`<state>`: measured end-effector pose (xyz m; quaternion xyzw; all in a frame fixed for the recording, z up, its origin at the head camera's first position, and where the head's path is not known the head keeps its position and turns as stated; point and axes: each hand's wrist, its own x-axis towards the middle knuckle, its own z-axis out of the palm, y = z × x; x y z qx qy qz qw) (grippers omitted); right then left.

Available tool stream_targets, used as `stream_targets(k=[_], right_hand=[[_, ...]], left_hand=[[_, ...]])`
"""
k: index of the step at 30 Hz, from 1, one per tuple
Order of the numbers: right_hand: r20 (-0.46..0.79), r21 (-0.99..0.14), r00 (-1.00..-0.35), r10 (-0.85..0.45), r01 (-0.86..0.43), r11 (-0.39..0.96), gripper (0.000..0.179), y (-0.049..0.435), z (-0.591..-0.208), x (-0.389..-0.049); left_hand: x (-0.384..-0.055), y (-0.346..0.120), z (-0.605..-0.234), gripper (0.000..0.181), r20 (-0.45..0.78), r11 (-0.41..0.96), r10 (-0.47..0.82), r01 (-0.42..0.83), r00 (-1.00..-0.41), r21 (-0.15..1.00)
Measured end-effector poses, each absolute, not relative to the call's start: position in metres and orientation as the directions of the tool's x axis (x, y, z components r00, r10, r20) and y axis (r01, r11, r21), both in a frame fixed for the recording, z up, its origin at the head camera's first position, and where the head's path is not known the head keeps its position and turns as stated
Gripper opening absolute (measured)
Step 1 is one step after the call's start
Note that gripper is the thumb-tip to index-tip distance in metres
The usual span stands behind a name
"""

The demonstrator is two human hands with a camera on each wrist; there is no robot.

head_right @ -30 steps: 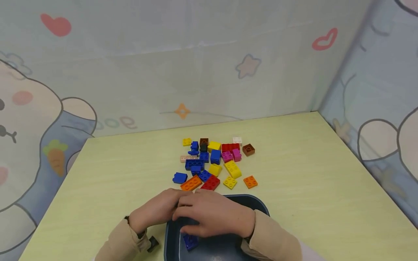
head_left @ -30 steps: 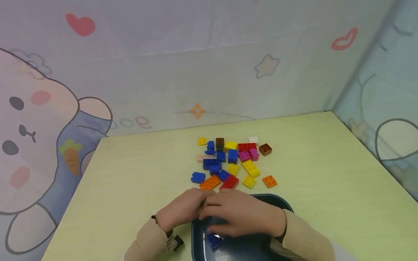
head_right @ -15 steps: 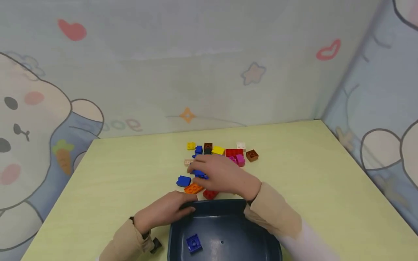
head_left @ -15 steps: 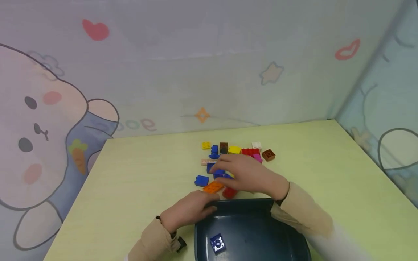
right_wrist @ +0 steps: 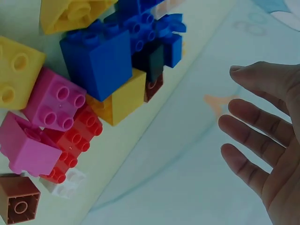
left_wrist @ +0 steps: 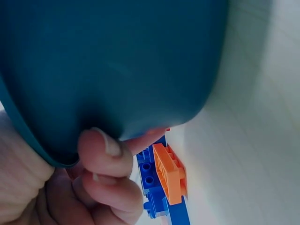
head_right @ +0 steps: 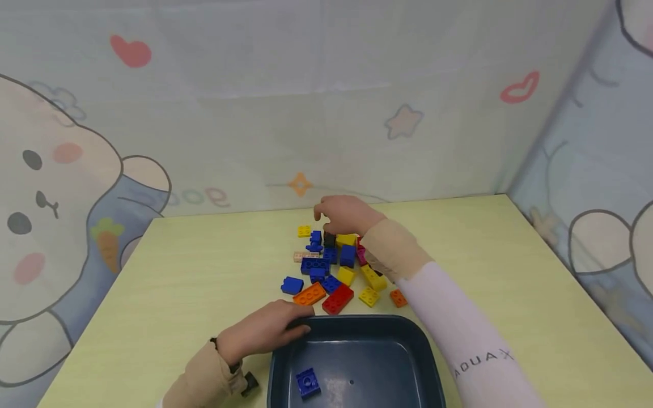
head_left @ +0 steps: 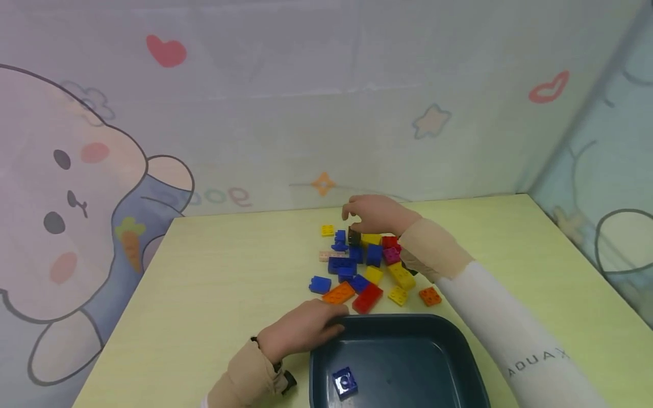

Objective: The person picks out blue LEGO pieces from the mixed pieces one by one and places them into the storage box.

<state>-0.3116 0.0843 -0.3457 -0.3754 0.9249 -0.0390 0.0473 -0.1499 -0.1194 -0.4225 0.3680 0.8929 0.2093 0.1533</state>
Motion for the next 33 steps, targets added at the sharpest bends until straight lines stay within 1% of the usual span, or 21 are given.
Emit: stream_targets(k=[4, 12, 20, 24, 29, 33], right_hand=[[-0.125, -0.098, -0.721, -0.682, -0.675, 0.732, 0.026, 0.077, -0.347, -0.325], [-0.180, -0.119, -0.728, -0.662, -0.652, 0.749, 0.030, 0.061, -0.347, -0.332], [-0.224, -0.179, -0.721, -0.656, -0.631, 0.755, 0.033, 0.049, -0.372, -0.339], [-0.246, -0.145, -0.732, -0.635, -0.620, 0.771, 0.034, 0.048, -0.384, -0.342], [-0.286, -0.101, -0.766, -0.575, -0.573, 0.813, 0.031, 0.049, -0.398, -0.345], [-0.261, -0.083, -0.783, -0.564, -0.564, 0.822, 0.028, 0.050, -0.407, -0.346]], left_hand=[[-0.152, -0.119, -0.424, 0.003, -0.118, 0.639, 0.722, 0.591, -0.682, 0.492], [-0.153, -0.120, -0.422, 0.003, -0.128, 0.652, 0.710, 0.578, -0.693, 0.491], [-0.152, -0.120, -0.421, 0.003, -0.114, 0.644, 0.714, 0.584, -0.691, 0.494], [-0.150, -0.117, -0.421, 0.003, -0.104, 0.643, 0.714, 0.590, -0.692, 0.489], [-0.148, -0.114, -0.421, 0.004, -0.096, 0.640, 0.717, 0.597, -0.691, 0.484], [-0.147, -0.113, -0.420, 0.003, -0.096, 0.635, 0.724, 0.605, -0.684, 0.479]])
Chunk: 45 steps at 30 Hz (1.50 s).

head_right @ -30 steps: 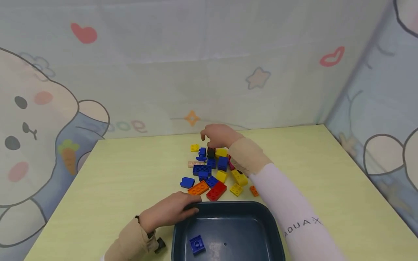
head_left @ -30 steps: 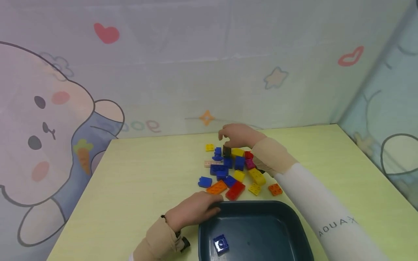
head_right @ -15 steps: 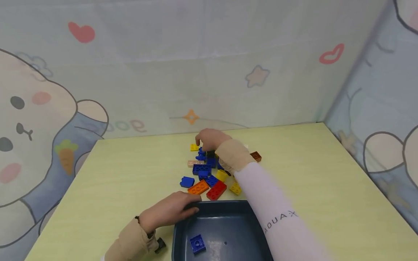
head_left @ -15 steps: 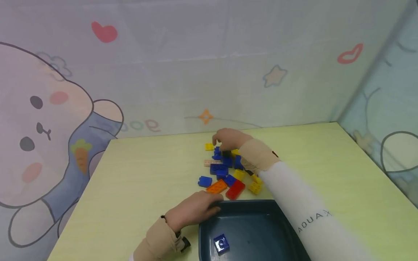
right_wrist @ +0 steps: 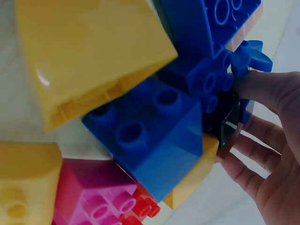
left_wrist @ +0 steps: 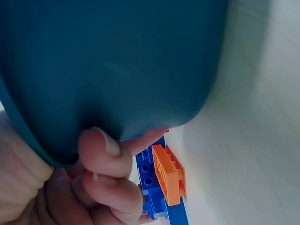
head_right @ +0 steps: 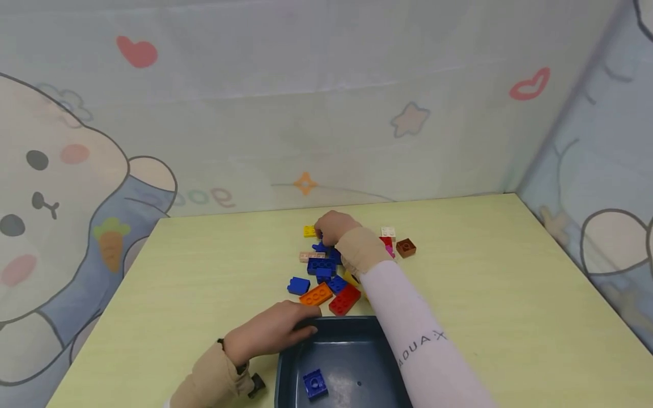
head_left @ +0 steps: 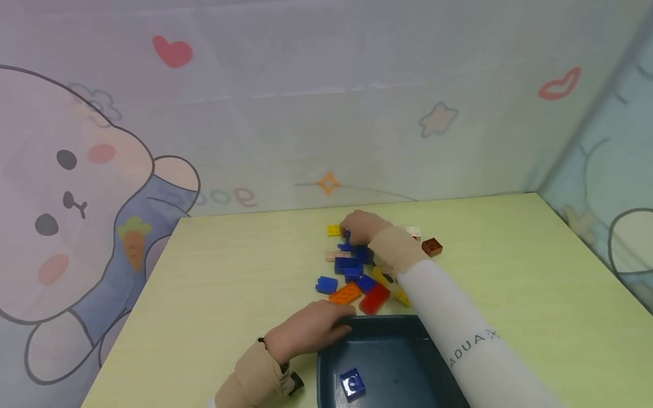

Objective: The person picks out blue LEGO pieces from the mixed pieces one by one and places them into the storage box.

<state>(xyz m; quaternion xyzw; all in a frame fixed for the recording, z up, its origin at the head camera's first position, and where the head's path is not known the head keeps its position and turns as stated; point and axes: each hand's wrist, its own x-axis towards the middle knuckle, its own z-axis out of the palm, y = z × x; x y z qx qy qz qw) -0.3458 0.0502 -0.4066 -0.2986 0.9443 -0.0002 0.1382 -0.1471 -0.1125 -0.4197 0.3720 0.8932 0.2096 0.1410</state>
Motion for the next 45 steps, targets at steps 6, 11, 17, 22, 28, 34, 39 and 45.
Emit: stream_targets(k=[6, 11, 17, 22, 28, 34, 39, 45], right_hand=[[-0.223, -0.091, -0.791, -0.569, -0.564, 0.820, 0.023, 0.050, -0.411, -0.345], [-0.236, -0.092, -0.792, -0.563, -0.559, 0.824, 0.022, 0.049, -0.410, -0.342], [-0.255, -0.092, -0.801, -0.542, -0.538, 0.838, 0.024, 0.050, -0.410, -0.340], [-0.256, -0.072, -0.815, -0.519, -0.520, 0.851, 0.023, 0.055, -0.408, -0.341], [-0.186, -0.068, -0.811, -0.554, -0.552, 0.831, 0.030, 0.072, -0.394, -0.343], [-0.132, -0.079, -0.824, -0.551, -0.545, 0.835, 0.028, 0.110, -0.372, -0.346], [-0.125, -0.077, -0.854, -0.505, -0.499, 0.863, 0.025, 0.154, -0.359, -0.346], [-0.108, -0.046, -0.881, -0.461, -0.459, 0.887, 0.025, 0.198, -0.350, -0.344]], left_hand=[[-0.148, -0.113, -0.420, 0.003, -0.088, 0.633, 0.727, 0.615, -0.681, 0.470], [-0.149, -0.114, -0.420, 0.004, -0.098, 0.638, 0.723, 0.607, -0.684, 0.473], [-0.149, -0.114, -0.419, 0.004, -0.109, 0.644, 0.721, 0.604, -0.684, 0.469], [-0.151, -0.112, -0.420, 0.004, -0.109, 0.635, 0.731, 0.611, -0.674, 0.473], [-0.152, -0.110, -0.418, 0.004, -0.126, 0.631, 0.733, 0.601, -0.668, 0.490], [-0.154, -0.111, -0.417, 0.004, -0.122, 0.625, 0.738, 0.604, -0.663, 0.495], [-0.154, -0.114, -0.418, 0.004, -0.115, 0.627, 0.734, 0.604, -0.669, 0.491], [-0.156, -0.122, -0.419, 0.003, -0.115, 0.631, 0.728, 0.596, -0.676, 0.496]])
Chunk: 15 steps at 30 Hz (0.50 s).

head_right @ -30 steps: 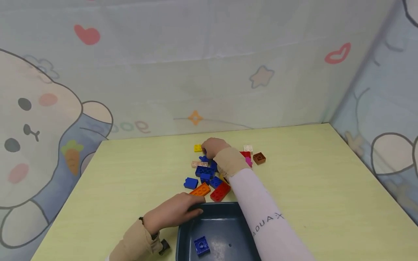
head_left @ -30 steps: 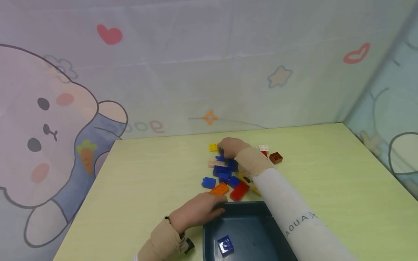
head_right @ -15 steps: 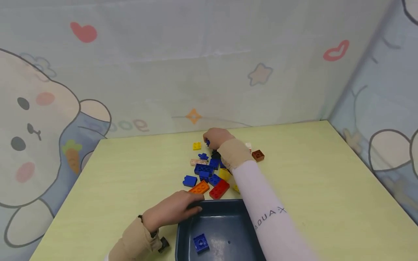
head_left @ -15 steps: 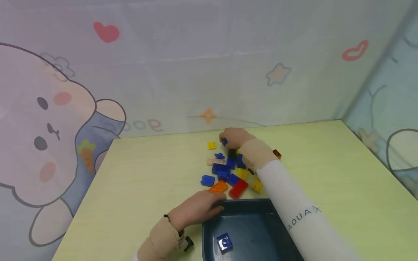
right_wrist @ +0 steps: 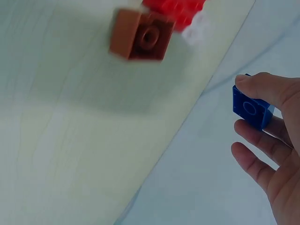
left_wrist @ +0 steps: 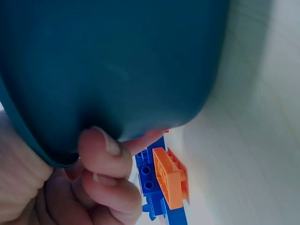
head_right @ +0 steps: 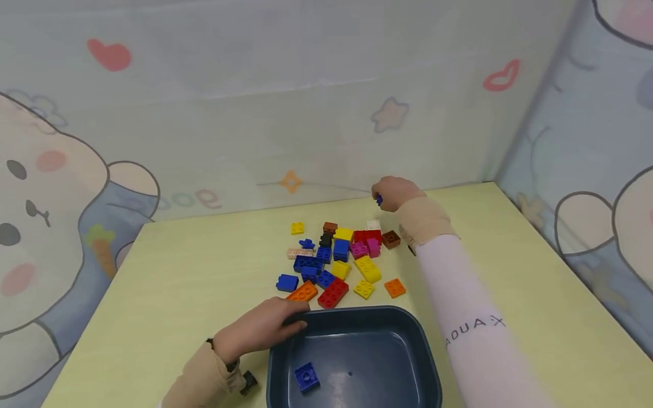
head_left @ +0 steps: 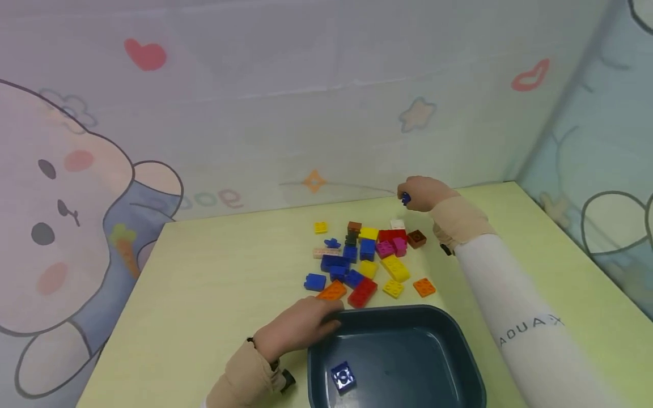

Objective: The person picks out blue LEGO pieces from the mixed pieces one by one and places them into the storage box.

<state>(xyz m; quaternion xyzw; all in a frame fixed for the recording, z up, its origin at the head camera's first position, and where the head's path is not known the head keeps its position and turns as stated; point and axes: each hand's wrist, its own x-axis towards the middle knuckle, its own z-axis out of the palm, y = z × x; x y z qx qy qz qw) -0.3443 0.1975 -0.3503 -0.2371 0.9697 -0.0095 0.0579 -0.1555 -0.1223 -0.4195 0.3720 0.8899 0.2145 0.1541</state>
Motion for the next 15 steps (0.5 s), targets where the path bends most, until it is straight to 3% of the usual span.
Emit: stream_targets(k=[9, 15], right_hand=[[-0.088, -0.067, -0.882, -0.463, -0.458, 0.886, 0.024, 0.210, -0.336, -0.339], [-0.090, -0.130, -0.837, -0.539, -0.527, 0.840, 0.024, 0.194, -0.331, -0.332]], left_hand=[[-0.158, -0.130, -0.422, 0.004, -0.113, 0.633, 0.721, 0.585, -0.683, 0.506], [-0.157, -0.129, -0.420, 0.008, -0.141, 0.652, 0.707, 0.563, -0.693, 0.507]])
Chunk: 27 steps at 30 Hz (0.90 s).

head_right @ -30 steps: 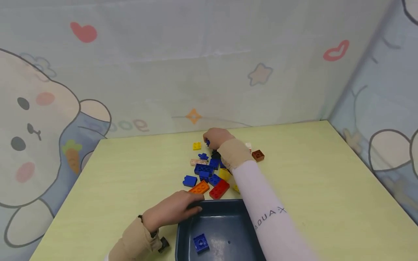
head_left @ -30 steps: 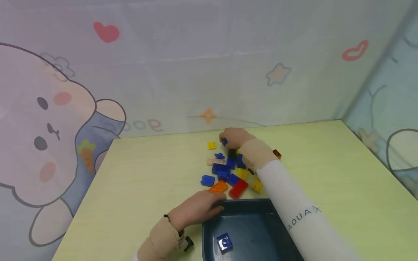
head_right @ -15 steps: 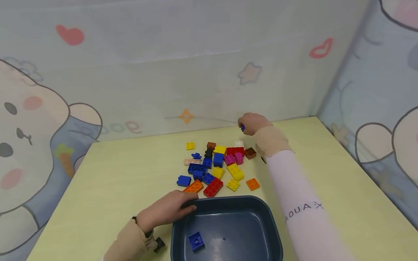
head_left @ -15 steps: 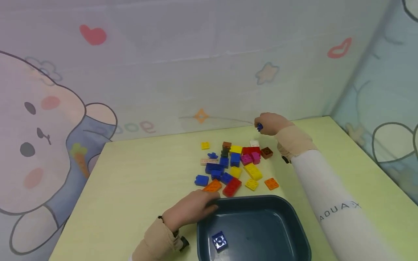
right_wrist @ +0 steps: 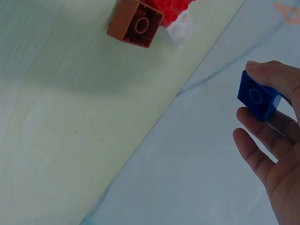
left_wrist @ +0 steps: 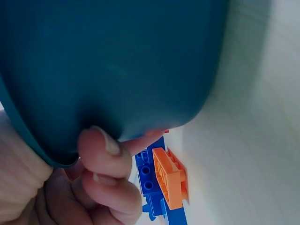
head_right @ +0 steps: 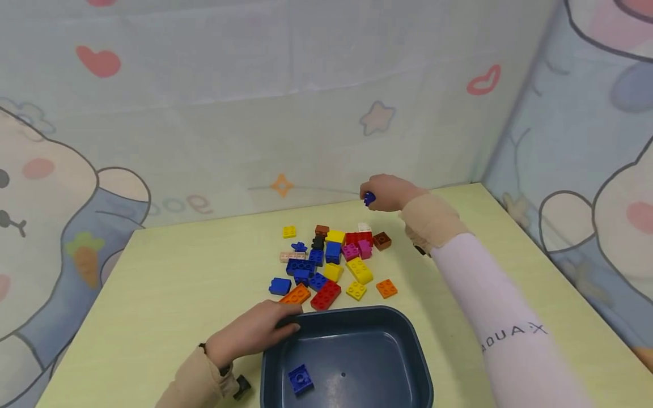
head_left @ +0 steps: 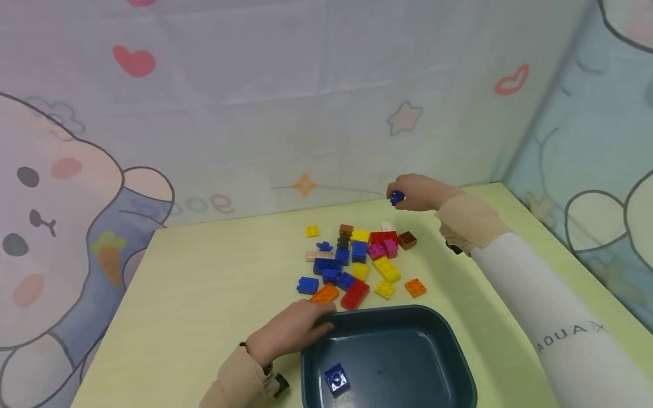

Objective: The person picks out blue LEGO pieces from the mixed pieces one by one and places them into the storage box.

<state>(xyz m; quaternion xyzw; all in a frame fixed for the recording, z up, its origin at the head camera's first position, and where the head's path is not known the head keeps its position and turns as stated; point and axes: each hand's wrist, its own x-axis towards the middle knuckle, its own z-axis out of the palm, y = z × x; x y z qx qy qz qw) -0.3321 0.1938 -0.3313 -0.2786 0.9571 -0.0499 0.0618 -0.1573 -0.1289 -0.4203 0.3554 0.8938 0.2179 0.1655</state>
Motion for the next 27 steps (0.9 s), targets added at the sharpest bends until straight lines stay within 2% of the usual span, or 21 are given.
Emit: stream_targets(k=[12, 17, 20, 27], right_hand=[[-0.121, -0.218, -0.683, -0.721, -0.690, 0.690, 0.029, 0.145, -0.323, -0.268], [-0.111, -0.233, -0.551, -0.827, -0.795, 0.561, 0.027, 0.125, -0.318, -0.232], [-0.120, -0.226, -0.496, -0.860, -0.830, 0.510, 0.027, 0.118, -0.317, -0.214], [-0.132, -0.205, -0.449, -0.884, -0.860, 0.467, 0.029, 0.112, -0.319, -0.191]], left_hand=[[-0.159, -0.128, -0.422, 0.005, -0.112, 0.634, 0.722, 0.589, -0.682, 0.502], [-0.160, -0.130, -0.422, 0.004, -0.101, 0.632, 0.720, 0.588, -0.687, 0.505], [-0.160, -0.131, -0.422, 0.004, -0.097, 0.630, 0.721, 0.590, -0.686, 0.505], [-0.161, -0.130, -0.423, 0.004, -0.080, 0.631, 0.720, 0.602, -0.690, 0.490]])
